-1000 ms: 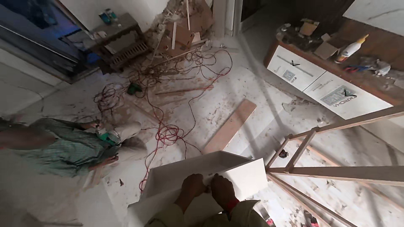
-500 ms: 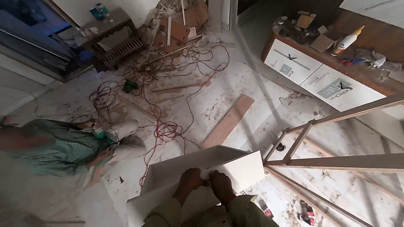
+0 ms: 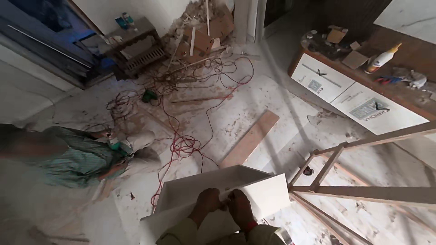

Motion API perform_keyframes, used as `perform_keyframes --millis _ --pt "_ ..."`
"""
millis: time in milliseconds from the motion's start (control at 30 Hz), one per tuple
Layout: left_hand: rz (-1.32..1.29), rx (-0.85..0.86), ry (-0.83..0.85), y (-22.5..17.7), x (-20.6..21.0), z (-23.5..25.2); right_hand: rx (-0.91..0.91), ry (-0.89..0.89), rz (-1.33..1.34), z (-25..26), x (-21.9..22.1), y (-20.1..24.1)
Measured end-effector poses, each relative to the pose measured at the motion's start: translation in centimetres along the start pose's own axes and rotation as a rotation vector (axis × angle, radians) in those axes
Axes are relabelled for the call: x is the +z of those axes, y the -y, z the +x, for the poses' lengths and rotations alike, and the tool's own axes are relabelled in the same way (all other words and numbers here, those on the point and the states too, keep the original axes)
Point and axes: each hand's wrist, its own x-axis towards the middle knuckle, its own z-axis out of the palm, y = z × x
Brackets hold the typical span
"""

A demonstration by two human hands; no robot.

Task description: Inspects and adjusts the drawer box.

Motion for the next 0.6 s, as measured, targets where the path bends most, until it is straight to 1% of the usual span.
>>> perform_keyframes --millis 67,167,233,300,367,433,533,600 --pt "-0.014 0.019 -0.005 0.2 0.3 -0.1 -0.033 -0.001 -0.061 0.3 0.1 -0.2" --pt "-0.028 0.024 -0.007 0.4 0.1 -0.2 -0.192 -0.013 -0.151 0.4 0.1 -0.2" --pt "-0.004 0.029 -0.009 0.7 0.2 0.1 -0.272 -0.036 -0.09 0.3 0.1 -0.5" --pt "0.014 0.028 -0.002 0.8 0.2 0.3 -0.297 -0.029 0.027 0.3 -0.2 -0.7" --pt "0.019 0.014 0.006 0.6 0.0 0.3 -0.225 -0.018 0.077 0.7 -0.5 -0.9" --pt "0.008 -0.006 -0.002 0.5 0.1 0.3 -0.101 -0.043 0.098 1.3 -0.5 -1.1" --pt "-0.015 -0.019 -0.014 0.4 0.5 0.4 0.078 -0.098 0.239 1.4 -0.3 -1.4" --pt "-0.024 -0.022 -0.005 0.3 0.3 0.2 0.182 -0.061 0.284 1.0 -0.6 -1.3"
